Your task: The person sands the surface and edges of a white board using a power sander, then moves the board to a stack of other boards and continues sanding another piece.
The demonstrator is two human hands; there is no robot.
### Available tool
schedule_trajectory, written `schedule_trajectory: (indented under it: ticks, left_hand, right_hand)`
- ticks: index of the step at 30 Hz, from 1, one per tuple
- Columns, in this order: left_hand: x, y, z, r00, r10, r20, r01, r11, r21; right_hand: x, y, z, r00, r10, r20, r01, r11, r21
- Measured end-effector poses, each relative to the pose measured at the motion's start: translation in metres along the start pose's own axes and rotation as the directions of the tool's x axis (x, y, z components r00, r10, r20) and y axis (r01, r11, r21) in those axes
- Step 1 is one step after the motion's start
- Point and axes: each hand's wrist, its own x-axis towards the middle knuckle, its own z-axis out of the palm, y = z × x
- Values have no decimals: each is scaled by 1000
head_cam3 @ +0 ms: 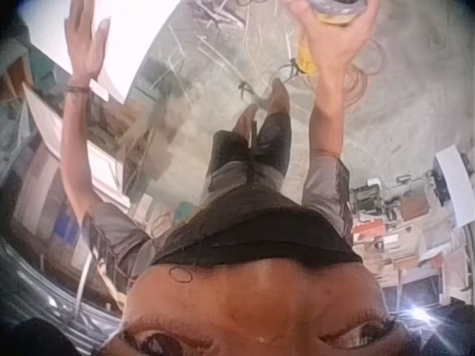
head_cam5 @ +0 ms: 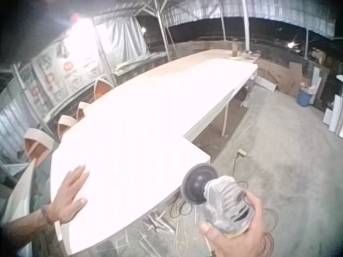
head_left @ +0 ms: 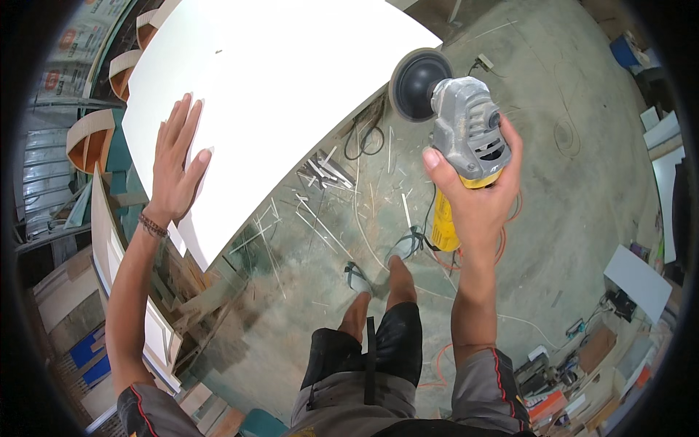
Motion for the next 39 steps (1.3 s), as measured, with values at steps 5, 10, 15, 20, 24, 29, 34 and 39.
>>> schedule_trajectory:
  ticks: [5,10,15,20,24,29,34,39]
  left_hand:
    - [3,0,0,1000,14,-15,-14,1000,-27]
    - [5,4,4,1000,7,-27,-8,999,-36]
    - [4,6,2,1000,8,-7,-8,1000,20]
    - [3,4,5,998,18,-61,-21,999,-47]
    - [1,4,5,998,11,-69,-13,999,-30]
    - [2,-3,12,990,47,-136,-52,998,-32]
    - [1,-3,17,978,63,-198,-72,997,-40]
    - [-5,-17,27,959,71,-276,-78,997,-14]
  right_hand:
    - [24,1,-9,999,14,-51,-15,1000,-15]
    - [38,1,-23,982,146,-117,-140,989,56]
    - [40,10,-32,993,54,-107,-62,996,-71]
    - [32,-1,-22,997,55,-62,-59,996,-66]
    - [15,-3,-12,1000,7,-2,-8,994,-107]
    - [-19,-11,3,996,-12,88,22,994,-110]
    - [-65,-11,19,971,-124,203,158,974,-162]
    - [-120,-29,53,944,-133,303,187,970,-156]
